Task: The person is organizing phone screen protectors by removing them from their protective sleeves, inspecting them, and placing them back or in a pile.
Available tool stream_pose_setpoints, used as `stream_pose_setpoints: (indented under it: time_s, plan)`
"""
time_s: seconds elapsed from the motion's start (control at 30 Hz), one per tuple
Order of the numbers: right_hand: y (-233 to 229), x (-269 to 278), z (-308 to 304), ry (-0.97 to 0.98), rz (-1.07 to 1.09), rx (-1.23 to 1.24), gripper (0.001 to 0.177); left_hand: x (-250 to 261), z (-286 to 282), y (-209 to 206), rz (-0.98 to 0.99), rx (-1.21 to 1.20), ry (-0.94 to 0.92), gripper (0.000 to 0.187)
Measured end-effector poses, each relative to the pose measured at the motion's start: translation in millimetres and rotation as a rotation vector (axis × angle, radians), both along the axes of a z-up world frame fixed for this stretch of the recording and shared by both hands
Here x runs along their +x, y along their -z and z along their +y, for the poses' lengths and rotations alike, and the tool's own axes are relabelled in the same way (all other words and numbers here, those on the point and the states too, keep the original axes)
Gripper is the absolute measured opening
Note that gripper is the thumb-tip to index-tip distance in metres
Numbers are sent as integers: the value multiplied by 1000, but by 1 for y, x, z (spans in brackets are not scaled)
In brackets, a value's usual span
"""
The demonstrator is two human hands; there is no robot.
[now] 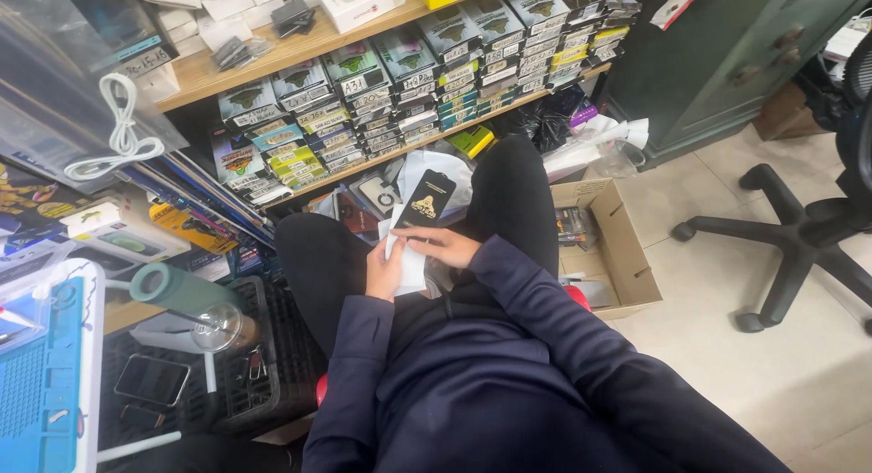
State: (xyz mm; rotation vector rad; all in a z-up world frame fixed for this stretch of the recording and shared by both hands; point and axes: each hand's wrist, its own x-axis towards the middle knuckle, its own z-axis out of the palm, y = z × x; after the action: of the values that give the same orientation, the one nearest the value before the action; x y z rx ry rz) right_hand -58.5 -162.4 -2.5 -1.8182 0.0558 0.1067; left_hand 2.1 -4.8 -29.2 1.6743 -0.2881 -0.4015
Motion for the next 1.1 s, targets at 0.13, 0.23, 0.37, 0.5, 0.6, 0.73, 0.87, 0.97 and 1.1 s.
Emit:
stream_pose_setpoints:
  time_s: [0.13, 0.23, 0.37, 0.5, 0.6, 0.73, 0.87, 0.97, 1.1]
  plan:
    - [5, 4, -19, 123, -167, -30, 53, 12, -2, 21, 18, -9, 14, 35]
    - [4, 5, -25, 370, -88, 72, 53, 0, -1, -2, 46, 8, 40, 37]
    - [25, 12, -25, 315, -40, 38, 54, 4, -2, 2, 64, 8, 12, 37]
    - [-31, -14, 8, -34, 69, -69, 52, -8, 2, -15, 54, 5, -19, 34]
    - [-8, -2, -1, 55, -93, -25, 50, 8, 0, 9, 47, -1, 2, 35]
    - [-7, -2, -15, 312, -41, -11, 51, 4, -1, 2, 50, -5, 5, 34]
    - [-12, -3, -14, 423, -4, 3, 55, 0, 0, -5, 31, 0, 0, 31]
    - [-2, 1, -13, 251, 8, -39, 55, 2, 0, -2, 56, 13, -24, 36]
    - [-34, -17, 6, -82, 125, -67, 54, -4, 2, -9, 43, 9, -40, 34]
